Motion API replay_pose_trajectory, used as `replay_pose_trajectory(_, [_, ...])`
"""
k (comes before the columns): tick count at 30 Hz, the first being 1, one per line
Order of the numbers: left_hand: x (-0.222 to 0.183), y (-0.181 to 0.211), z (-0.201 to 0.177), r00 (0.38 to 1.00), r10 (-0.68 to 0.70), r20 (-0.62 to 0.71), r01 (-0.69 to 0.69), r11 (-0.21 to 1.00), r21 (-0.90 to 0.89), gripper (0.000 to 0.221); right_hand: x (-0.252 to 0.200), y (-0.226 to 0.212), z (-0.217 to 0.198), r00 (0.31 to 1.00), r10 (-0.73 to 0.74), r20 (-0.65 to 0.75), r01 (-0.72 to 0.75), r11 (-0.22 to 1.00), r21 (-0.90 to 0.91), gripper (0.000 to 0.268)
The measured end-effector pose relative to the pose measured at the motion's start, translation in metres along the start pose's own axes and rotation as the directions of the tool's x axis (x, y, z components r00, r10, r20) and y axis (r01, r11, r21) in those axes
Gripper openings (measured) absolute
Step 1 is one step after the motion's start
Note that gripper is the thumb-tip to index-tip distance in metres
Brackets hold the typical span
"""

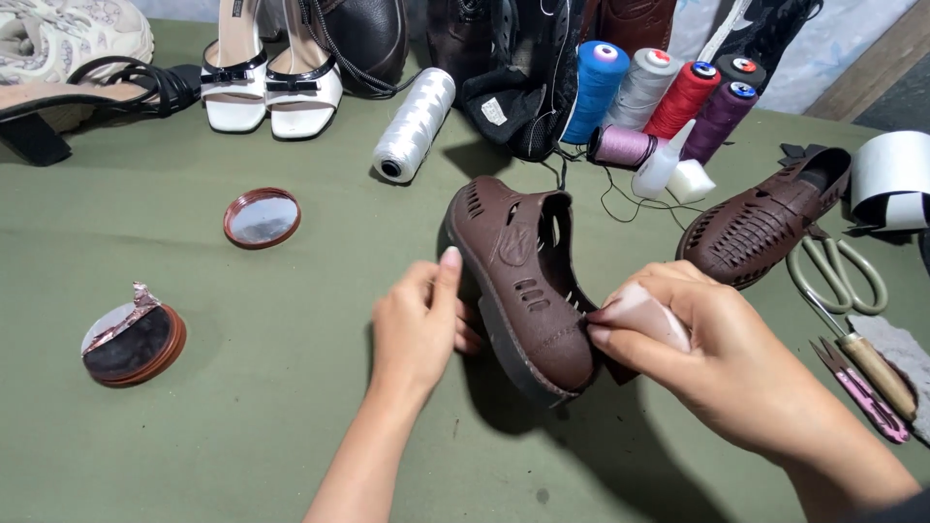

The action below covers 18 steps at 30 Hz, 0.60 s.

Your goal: Polishing a brown leather sandal with a sponge and brown shoe polish at a workbench.

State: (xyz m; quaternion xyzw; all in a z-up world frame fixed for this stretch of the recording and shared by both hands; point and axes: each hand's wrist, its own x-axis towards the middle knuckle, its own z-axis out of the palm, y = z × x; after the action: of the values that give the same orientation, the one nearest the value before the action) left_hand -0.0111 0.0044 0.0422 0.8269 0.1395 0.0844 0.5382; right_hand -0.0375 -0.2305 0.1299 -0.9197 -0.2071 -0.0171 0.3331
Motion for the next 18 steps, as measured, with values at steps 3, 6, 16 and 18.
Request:
replay_pose_trajectory(3, [-0.018, 0.029, 0.000, 0.866, -0.302, 0.399, 0.436, 0.846, -0.307, 0.056, -0.010, -0.001, 0.016, 0.959, 0.282, -0.001, -0.280, 0.953, 0.113, 0.017])
replay_pose_trajectory(6, [-0.028, 0.045, -0.004, 0.708, -0.245, 0.663, 0.683, 0.478, -0.552, 0.083, -0.024, -0.001, 0.037, 0.948, 0.309, -0.079, -0.295, 0.944, 0.151, 0.015])
replay_pose_trajectory(16, [-0.015, 0.019, 0.004, 0.941, -0.099, 0.323, 0.212, 0.917, -0.338, 0.087, -0.072, -0.027, 0.128, 0.608, 0.405, -0.683, -0.246, 0.914, 0.322, 0.055])
replay_pose_trajectory(18, [-0.014, 0.024, 0.002, 0.937, -0.149, 0.317, 0.239, 0.933, -0.268, 0.088, -0.062, -0.029, 0.128, 0.645, 0.258, -0.719, -0.139, 0.965, 0.221, 0.047])
